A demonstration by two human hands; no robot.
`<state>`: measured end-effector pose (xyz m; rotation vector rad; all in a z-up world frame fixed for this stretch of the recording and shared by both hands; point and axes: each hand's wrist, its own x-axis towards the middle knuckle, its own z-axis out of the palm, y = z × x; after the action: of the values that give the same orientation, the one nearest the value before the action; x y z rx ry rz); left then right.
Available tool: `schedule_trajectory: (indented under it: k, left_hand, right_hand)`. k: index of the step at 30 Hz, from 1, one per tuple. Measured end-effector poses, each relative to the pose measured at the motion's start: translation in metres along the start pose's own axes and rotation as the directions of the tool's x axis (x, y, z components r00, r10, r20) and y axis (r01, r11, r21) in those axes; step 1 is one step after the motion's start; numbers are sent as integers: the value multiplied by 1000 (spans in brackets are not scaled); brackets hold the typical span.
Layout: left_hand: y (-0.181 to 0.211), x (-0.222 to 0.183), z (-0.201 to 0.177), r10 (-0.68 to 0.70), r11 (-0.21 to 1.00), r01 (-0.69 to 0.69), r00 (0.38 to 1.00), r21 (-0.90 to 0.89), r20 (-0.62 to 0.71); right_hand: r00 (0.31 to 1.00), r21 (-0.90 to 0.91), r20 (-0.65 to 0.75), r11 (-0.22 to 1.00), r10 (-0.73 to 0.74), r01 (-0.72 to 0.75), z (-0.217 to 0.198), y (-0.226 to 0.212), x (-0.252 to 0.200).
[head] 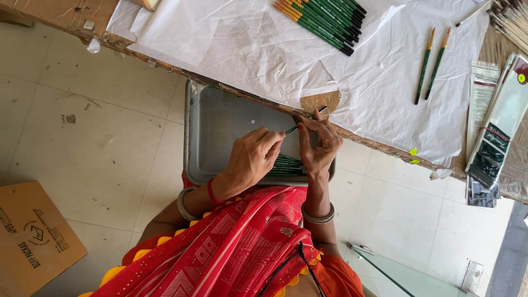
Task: Scraping residue or loose paint from the handles of paintbrushes using a small metal scraper blade.
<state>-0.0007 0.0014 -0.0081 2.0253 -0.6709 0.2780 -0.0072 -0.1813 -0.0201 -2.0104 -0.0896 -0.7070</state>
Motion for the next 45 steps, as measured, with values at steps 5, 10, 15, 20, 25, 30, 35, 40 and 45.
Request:
schedule_trajectory:
  k: [5,10,15,20,25,30,35,40,45]
  left_hand:
    - [1,0,0,9,1000,-10,1000,-5,-10]
    - [2,1,-1,2,1000,-2,1000,-10,-17]
    - [2,-1,-3,28,1000,-28,999,-7,-25]
    - [3,-9,4,180,984,-180,984,-2,16]
    - [-12,-15,-14,446,895,-445,890,-28,91]
    - [-27,-8,-12,408,911,-412,899,-7,161]
    - [-45,65,6,521,845,-533,839,38,157]
    - [-107,202,29,424,800,-463,886,381,188]
    - [-131,235,36,366,698,-461,887,548,280]
  right_hand:
    - [1000,29,-20,1000,0,0,0,-2,0]
    - [999,-17,-42,1000,3,-3,2,1,1]
    - [972,255,-141,956,186,-146,1,4,1]
    - [980,-94,-50,978,-193,188,8,-14,16]
    - [978,-499,-31,851,-205,163,-45,45,57]
    - [947,4,-287,989,142,-148,-90,89,63]
    - [905,363,-312,917,289,-167,-94,106,56]
    - [901,370,-279,903,331,-217,-94,99,57]
    - [905,348,-265,908,333,-232,-95,90,58]
